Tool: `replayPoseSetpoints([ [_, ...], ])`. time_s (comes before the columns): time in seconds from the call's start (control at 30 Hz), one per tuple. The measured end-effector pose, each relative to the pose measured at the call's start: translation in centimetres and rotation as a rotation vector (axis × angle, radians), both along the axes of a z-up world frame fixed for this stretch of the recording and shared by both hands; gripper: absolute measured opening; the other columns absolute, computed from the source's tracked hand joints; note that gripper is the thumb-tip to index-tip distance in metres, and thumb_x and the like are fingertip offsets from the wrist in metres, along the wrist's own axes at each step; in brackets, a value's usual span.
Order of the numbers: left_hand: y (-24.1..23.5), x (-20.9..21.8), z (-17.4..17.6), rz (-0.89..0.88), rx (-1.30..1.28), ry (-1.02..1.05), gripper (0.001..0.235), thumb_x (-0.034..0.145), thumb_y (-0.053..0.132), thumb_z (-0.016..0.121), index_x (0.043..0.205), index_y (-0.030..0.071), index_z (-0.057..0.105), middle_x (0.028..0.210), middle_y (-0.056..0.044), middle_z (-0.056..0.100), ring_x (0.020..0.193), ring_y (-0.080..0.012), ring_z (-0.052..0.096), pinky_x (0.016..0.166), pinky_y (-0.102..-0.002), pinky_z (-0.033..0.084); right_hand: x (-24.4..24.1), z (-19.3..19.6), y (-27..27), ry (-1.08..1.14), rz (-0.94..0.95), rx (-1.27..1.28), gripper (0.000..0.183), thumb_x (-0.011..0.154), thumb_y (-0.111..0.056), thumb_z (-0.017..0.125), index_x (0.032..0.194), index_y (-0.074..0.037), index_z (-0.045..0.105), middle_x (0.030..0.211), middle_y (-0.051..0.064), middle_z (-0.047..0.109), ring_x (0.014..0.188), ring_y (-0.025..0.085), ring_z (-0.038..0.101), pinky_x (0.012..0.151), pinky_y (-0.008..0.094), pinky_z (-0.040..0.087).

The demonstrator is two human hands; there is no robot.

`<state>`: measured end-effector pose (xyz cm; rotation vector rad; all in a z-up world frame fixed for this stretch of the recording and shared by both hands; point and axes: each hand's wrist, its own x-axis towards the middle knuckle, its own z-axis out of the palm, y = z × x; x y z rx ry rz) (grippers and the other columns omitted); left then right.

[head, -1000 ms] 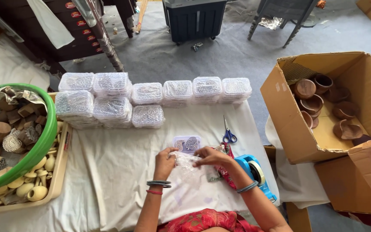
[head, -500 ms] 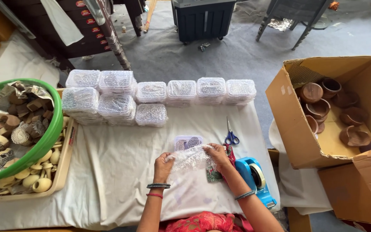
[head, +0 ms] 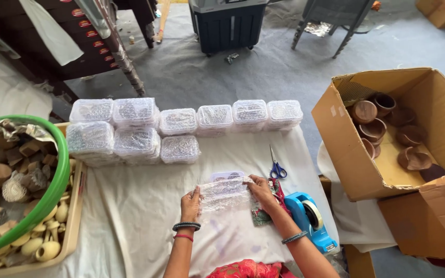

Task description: The person wraps small plastic containers filled with metal items in bubble wrap. They fold the wrap around each container, secure it with tape from a dispenser, and place the finished packages on a table.

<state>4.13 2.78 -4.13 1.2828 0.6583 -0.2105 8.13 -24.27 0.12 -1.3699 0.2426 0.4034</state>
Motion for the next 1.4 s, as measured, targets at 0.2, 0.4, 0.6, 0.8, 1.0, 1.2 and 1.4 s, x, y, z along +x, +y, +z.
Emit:
replayPoseSetpoints([
  [0.2,1.6,3.0,-5.5,-0.044,0.041,-0.1,0.036,0.099,0.031,0.068,0.075,0.004,0.067,0.058,0.001,0.052,0.046,-0.0077,0.042,0.04,-0.026,0.036,3.8,-13.4,-3.9,0.024,-0.136,-0.016,0.014,0.092,-0.012,0.071,0.092,0.002,0.074,0.071,0.005,0.062,0.056,0.011,0.052,0.05,0.027,0.04],
  [0.4,0.7,3.9,-10.6,-0.061,0.073,-0.187,0.03,0.098,0.021,0.072,0.078,0.001,0.063,0.066,0.003,0.054,0.058,-0.0076,0.043,0.047,-0.027,0.046,5.3,-5.8,-2.6,0.077,-0.457,-0.089,0.038,0.084,-0.015,0.077,0.117,-0.012,0.06,0.112,0.009,0.067,0.097,0.017,0.067,0.074,0.031,0.054],
  [0.6,-2.7,2.9,-4.9,0.113,0.202,-0.056,0.016,0.098,0.016,0.062,0.097,0.001,0.066,0.078,-0.004,0.068,0.063,-0.0116,0.061,0.052,-0.031,0.056,0.4,-0.6,1.1,-0.311,-0.448,-0.919,0.049,0.089,-0.03,0.076,0.132,-0.007,0.07,0.125,0.016,0.066,0.114,0.022,0.062,0.089,0.033,0.051],
  [0.8,-4.0,1.7,-4.9,0.06,0.044,0.112,0.019,0.101,0.018,0.06,0.113,0.003,0.061,0.089,-0.011,0.068,0.065,-0.0198,0.064,0.054,-0.036,0.06,-0.5,-7.4,4.3,0.022,-0.316,-0.533,0.061,0.088,-0.045,0.077,0.125,0.003,0.067,0.105,0.014,0.077,0.092,0.02,0.071,0.08,0.032,0.056],
  [1.0,-4.0,0.5,-4.2,-0.004,0.046,0.024,0.018,0.098,0.014,0.062,0.104,-0.003,0.063,0.092,-0.011,0.069,0.07,-0.0176,0.069,0.054,-0.035,0.063,1.6,-4.6,5.9,0.044,-0.229,-0.394,0.062,0.084,-0.047,0.079,0.122,0.002,0.067,0.098,0.01,0.077,0.087,0.013,0.074,0.078,0.027,0.058],
  [1.2,-4.1,-0.2,-8.9,-0.089,0.395,-0.216,0.016,0.097,0.015,0.07,0.101,0.0,0.07,0.083,-0.012,0.077,0.067,-0.0178,0.069,0.058,-0.029,0.056,2.5,-10.0,4.8,0.014,-0.029,-0.256,0.04,0.089,-0.033,0.081,0.111,-0.001,0.074,0.086,0.006,0.07,0.072,0.011,0.058,0.057,0.026,0.041],
  [1.4,-2.9,-0.3,-6.2,0.019,-0.063,0.062,0.017,0.098,0.015,0.062,0.104,-0.001,0.062,0.086,-0.012,0.072,0.058,-0.0204,0.073,0.049,-0.032,0.057,1.7,-9.1,2.8,0.115,-0.281,0.03,0.018,0.091,-0.02,0.073,0.102,-0.006,0.069,0.088,0.001,0.072,0.076,0.013,0.067,0.061,0.027,0.05],
])
